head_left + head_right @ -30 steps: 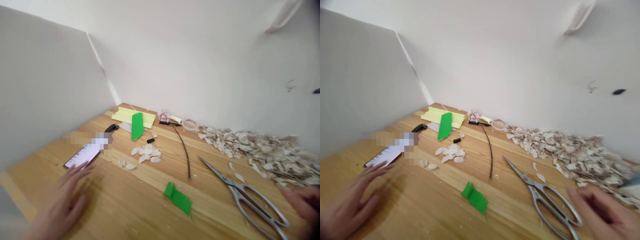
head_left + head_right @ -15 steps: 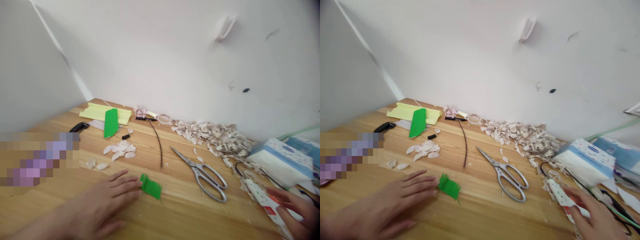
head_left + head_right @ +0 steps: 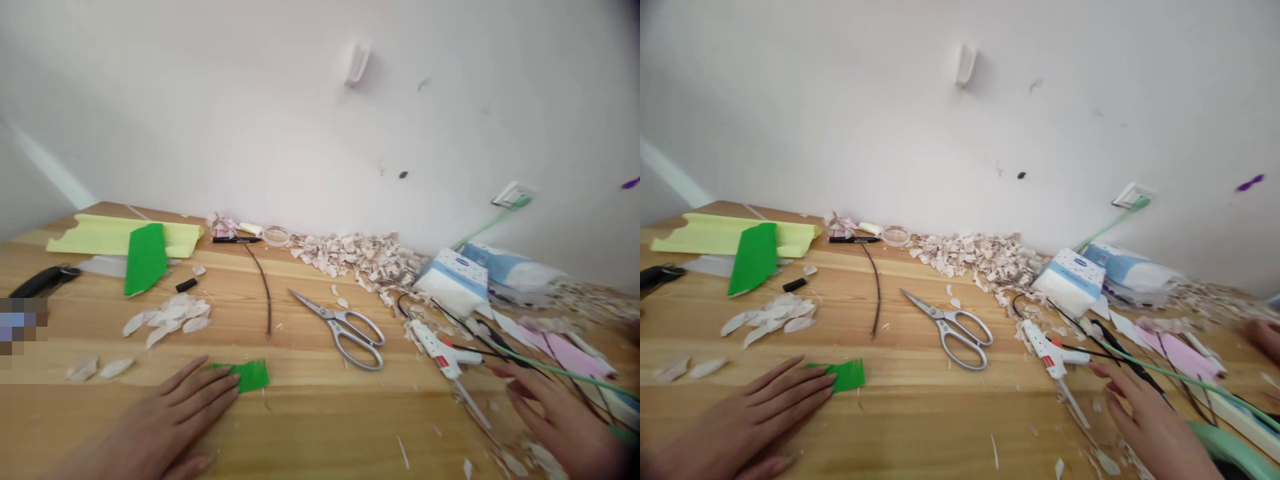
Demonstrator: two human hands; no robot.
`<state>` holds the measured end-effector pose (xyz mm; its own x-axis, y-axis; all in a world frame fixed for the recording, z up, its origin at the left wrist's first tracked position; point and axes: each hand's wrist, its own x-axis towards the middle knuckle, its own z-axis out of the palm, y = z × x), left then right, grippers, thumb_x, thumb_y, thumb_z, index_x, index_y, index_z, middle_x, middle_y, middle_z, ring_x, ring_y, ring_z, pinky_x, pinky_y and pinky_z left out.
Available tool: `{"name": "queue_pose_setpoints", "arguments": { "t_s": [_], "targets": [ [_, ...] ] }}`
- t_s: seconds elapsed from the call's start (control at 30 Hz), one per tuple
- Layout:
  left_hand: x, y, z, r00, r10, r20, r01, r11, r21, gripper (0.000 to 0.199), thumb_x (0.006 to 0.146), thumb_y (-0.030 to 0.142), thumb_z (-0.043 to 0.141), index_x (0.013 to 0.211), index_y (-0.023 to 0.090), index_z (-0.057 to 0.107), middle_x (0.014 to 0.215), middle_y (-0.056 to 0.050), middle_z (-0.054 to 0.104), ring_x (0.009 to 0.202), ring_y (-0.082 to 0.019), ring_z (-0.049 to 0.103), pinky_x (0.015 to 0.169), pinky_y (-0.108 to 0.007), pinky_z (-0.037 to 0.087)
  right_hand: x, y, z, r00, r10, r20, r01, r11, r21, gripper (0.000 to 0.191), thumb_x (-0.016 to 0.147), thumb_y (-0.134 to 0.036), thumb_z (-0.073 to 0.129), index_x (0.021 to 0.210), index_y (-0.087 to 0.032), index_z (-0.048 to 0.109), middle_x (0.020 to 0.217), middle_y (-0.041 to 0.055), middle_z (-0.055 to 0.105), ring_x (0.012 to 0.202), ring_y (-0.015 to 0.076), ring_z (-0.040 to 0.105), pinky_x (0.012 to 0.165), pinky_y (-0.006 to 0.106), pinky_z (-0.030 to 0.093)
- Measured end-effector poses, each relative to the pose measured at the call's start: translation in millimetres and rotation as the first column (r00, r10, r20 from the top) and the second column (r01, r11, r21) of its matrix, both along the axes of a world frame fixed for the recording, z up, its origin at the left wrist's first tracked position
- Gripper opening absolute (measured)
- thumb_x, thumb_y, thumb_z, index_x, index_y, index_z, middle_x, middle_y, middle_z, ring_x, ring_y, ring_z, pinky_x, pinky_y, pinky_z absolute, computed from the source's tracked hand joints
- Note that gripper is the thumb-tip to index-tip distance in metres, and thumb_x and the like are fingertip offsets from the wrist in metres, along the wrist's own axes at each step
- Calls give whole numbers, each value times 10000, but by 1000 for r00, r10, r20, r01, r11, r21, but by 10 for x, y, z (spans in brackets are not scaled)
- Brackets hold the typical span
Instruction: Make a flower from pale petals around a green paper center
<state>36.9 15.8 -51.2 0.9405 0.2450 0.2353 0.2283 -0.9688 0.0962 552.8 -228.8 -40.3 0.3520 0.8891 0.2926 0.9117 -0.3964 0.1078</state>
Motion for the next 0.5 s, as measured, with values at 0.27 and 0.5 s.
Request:
{"name": "queue_pose_setpoints", "arguments": {
  "t_s": [0.27,0.5],
  "targets": [
    [209,-113,-127,999,50,18,-53,972,229,541,832,480,462,1326,275,383,1295,25,534,1141,-237,524,936,-361,421,-229,457,19,990,82,111,-56,973,-223,533,755,-95,346,1274,-128,461,1200,151,555,1079,271,531,900,379,421],
    [237,-243,-205,966,209,153,-233,960,157,511,796,522,497,1269,331,462,1264,44,568,1130,-259,517,959,-385,392,-174,647,-45,986,139,90,-115,966,-231,528,670,-17,407,1161,-124,568,973,140,611,911,288,557,818,412,434]
  ]
}}
